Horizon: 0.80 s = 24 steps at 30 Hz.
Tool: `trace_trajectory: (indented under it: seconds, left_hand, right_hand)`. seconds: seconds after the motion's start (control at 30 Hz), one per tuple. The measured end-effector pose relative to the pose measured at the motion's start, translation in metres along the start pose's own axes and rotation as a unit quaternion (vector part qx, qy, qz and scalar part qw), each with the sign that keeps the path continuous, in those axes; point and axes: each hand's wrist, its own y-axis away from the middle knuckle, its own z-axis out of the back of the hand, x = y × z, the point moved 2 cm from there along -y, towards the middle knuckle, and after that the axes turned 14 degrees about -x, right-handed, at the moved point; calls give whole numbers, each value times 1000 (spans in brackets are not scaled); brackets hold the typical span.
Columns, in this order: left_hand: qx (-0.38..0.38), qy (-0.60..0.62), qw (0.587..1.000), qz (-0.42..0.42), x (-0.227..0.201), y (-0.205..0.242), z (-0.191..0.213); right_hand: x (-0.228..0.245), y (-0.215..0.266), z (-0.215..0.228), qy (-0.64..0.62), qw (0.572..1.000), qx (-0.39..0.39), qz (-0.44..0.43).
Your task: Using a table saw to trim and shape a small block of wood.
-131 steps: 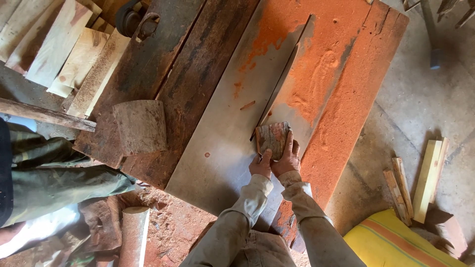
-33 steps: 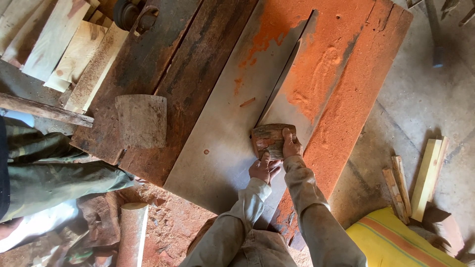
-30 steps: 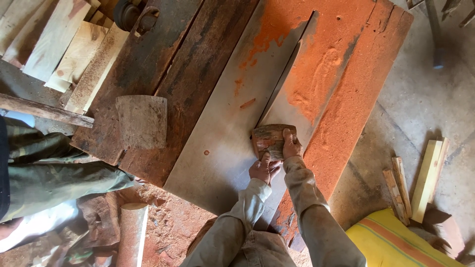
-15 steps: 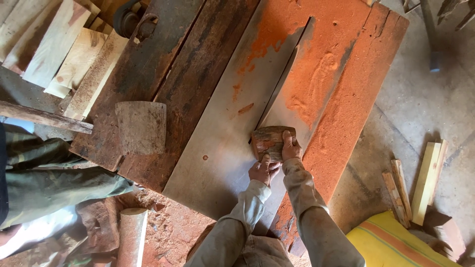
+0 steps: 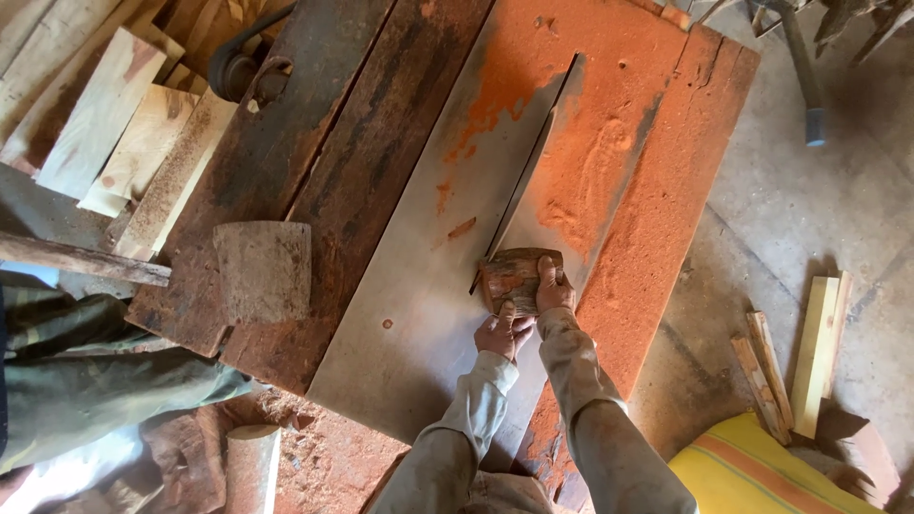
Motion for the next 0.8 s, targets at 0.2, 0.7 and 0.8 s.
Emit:
trace_trajectory:
  seconds: [0.2, 0.7, 0.8]
  left_hand:
    - [-2, -17, 1000, -4, 3, -23, -22]
    - [148, -455, 876, 59, -6, 61, 210]
    - [140, -555, 810, -124, -1, 48, 223]
  right_hand:
    - [15, -16, 3, 39, 999, 22, 6]
    - [-99, 71, 66, 110, 915, 253, 294]
    - [-140, 96, 78, -27, 944, 146, 295]
